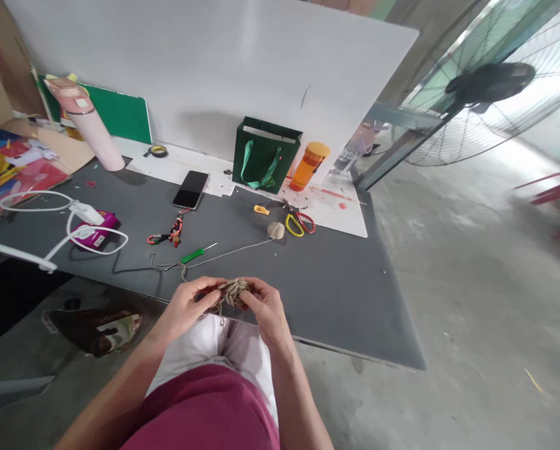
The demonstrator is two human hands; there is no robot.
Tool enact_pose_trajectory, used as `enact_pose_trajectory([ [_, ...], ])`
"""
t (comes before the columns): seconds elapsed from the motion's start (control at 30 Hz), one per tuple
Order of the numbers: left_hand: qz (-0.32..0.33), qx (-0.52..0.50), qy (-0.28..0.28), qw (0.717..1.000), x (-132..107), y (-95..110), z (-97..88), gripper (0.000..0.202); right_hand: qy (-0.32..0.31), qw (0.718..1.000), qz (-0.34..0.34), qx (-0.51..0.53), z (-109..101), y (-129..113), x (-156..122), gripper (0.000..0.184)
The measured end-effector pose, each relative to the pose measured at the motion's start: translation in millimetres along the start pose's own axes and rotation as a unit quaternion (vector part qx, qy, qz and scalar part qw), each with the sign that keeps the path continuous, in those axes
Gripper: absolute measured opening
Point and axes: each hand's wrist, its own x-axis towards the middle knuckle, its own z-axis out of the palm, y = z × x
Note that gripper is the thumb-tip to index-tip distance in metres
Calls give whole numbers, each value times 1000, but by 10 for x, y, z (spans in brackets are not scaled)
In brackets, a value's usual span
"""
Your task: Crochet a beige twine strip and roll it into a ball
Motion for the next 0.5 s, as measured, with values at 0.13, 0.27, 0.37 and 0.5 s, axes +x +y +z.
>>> enact_pose_trajectory([
  [0.13,43,61,59,995,-1,-21,35,18,8,1000,1,11,25,3,-4,25],
  [0.27,106,122,120,980,-32,-72,144,16,28,999,-8,20,53,13,-1,25],
  [0.37,159,161,158,961,-59,-139,230,15,45,999,-19,24,60,30,1,25],
  [0.5,209,201,190,938,-81,-233,318,20,63,997,-33,23,64,63,-2,24],
])
